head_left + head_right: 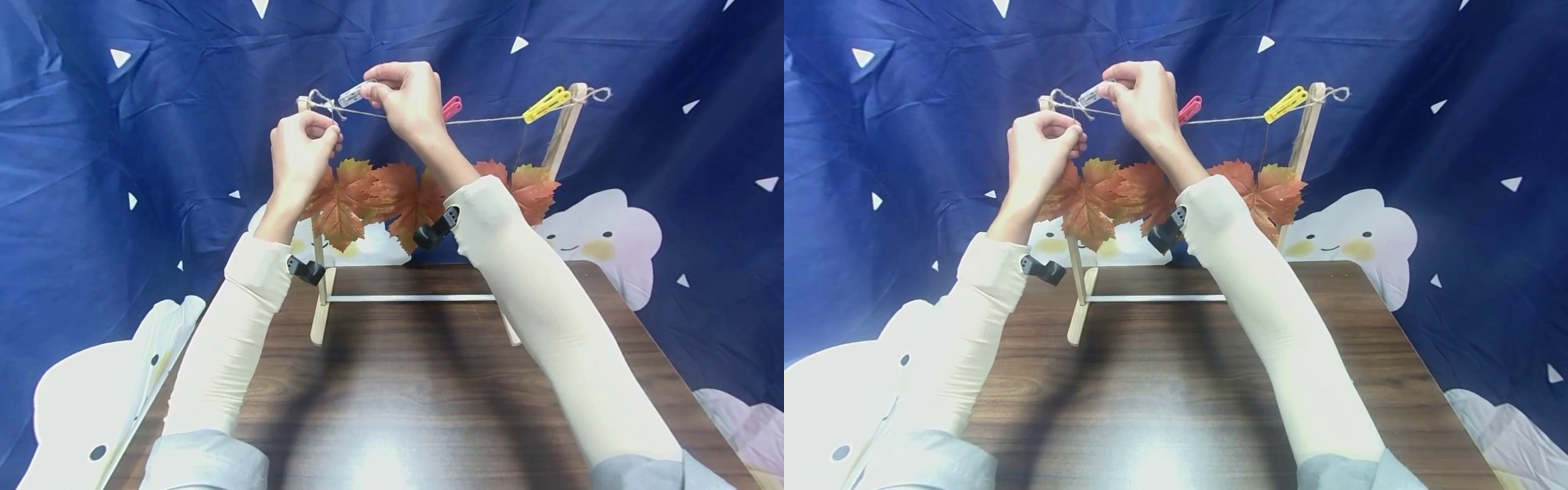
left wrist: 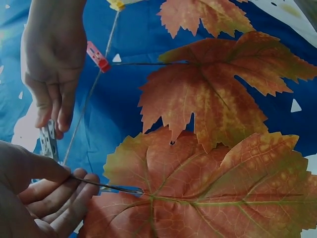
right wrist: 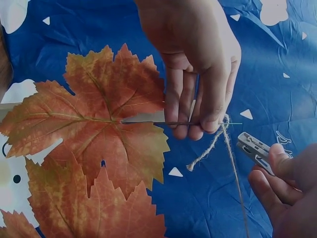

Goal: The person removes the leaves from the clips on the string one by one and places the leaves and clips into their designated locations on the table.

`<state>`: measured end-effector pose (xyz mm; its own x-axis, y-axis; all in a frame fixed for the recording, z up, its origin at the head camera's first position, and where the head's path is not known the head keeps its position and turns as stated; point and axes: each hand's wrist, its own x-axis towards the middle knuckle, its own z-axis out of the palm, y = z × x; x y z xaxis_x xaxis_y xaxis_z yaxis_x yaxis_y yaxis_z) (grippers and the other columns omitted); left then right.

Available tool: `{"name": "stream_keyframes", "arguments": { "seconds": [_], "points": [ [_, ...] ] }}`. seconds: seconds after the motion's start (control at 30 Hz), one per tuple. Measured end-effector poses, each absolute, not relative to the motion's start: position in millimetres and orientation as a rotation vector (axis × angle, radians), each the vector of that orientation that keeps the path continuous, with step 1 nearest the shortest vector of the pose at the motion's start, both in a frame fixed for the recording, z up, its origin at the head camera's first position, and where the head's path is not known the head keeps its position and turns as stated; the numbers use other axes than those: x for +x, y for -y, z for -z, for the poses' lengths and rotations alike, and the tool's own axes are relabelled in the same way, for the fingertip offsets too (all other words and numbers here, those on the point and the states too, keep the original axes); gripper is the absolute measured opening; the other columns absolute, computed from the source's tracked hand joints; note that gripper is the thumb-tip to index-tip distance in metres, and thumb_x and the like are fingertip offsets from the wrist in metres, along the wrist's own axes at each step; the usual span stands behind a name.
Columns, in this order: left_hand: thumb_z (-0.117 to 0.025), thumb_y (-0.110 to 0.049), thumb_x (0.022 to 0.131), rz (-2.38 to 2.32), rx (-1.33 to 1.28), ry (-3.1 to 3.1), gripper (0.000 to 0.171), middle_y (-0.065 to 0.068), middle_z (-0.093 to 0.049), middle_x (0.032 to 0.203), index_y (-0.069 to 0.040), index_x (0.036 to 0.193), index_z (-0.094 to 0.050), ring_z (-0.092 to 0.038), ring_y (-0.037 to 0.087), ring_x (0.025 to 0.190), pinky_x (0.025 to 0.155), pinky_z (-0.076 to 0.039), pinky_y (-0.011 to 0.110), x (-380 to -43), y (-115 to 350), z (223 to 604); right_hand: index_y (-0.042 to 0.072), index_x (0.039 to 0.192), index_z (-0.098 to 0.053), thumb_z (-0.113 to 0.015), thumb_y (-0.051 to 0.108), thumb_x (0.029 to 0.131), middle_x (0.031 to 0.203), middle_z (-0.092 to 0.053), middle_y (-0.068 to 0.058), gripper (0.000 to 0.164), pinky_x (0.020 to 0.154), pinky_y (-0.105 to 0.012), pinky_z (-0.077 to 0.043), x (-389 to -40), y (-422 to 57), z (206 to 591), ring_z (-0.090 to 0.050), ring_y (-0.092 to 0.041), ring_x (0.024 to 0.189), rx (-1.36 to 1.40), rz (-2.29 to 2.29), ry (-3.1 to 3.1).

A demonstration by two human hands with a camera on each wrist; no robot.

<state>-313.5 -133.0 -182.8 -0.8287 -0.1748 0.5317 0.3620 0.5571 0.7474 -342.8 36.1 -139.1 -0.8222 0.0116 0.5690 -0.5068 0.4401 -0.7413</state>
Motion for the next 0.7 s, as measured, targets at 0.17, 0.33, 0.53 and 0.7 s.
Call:
{"name": "stream_keyframes", "arguments": {
  "seconds": [0.17,0.33,0.53,0.7],
  "points": [
    [-0.067,-0.017,0.101,1.260,-0.165,2.205,0.019,0.006,-0.082,0.095,-0.005,0.106,-0.080,-0.074,0.006,0.075,0.070,-0.057,0.016,-309,136,183,0.011,0.119,-0.081,-0.082,0.023,0.096,0.111,-0.083,-0.004,0.026,0.083,-0.018,-0.055,-340,-40,138,-0.077,-0.005,0.093,0.427,-1.389,2.205],
    [-0.067,-0.016,0.100,1.277,-0.191,2.169,0.018,0.007,-0.082,0.094,-0.005,0.105,-0.080,-0.076,0.009,0.076,0.069,-0.058,0.015,-303,140,184,0.012,0.124,-0.079,-0.086,0.030,0.092,0.120,-0.081,-0.003,0.037,0.093,-0.021,-0.058,-334,-45,141,-0.077,-0.009,0.109,0.462,-1.373,2.228],
    [-0.068,-0.017,0.100,1.273,-0.216,2.127,0.017,0.010,-0.082,0.096,-0.005,0.104,-0.080,-0.077,0.011,0.077,0.068,-0.057,0.015,-296,143,185,0.010,0.133,-0.073,-0.085,0.022,0.092,0.125,-0.079,-0.009,0.044,0.099,-0.022,-0.058,-327,-50,146,-0.076,-0.015,0.112,0.539,-1.482,2.176],
    [-0.070,-0.017,0.099,1.290,-0.254,2.071,0.016,0.011,-0.082,0.096,-0.005,0.103,-0.080,-0.076,0.009,0.075,0.071,-0.059,0.016,-290,148,187,0.010,0.135,-0.071,-0.081,0.018,0.095,0.125,-0.078,-0.010,0.043,0.100,-0.024,-0.058,-322,-56,150,-0.075,-0.016,0.111,0.605,-1.509,2.185]
  ]
}}
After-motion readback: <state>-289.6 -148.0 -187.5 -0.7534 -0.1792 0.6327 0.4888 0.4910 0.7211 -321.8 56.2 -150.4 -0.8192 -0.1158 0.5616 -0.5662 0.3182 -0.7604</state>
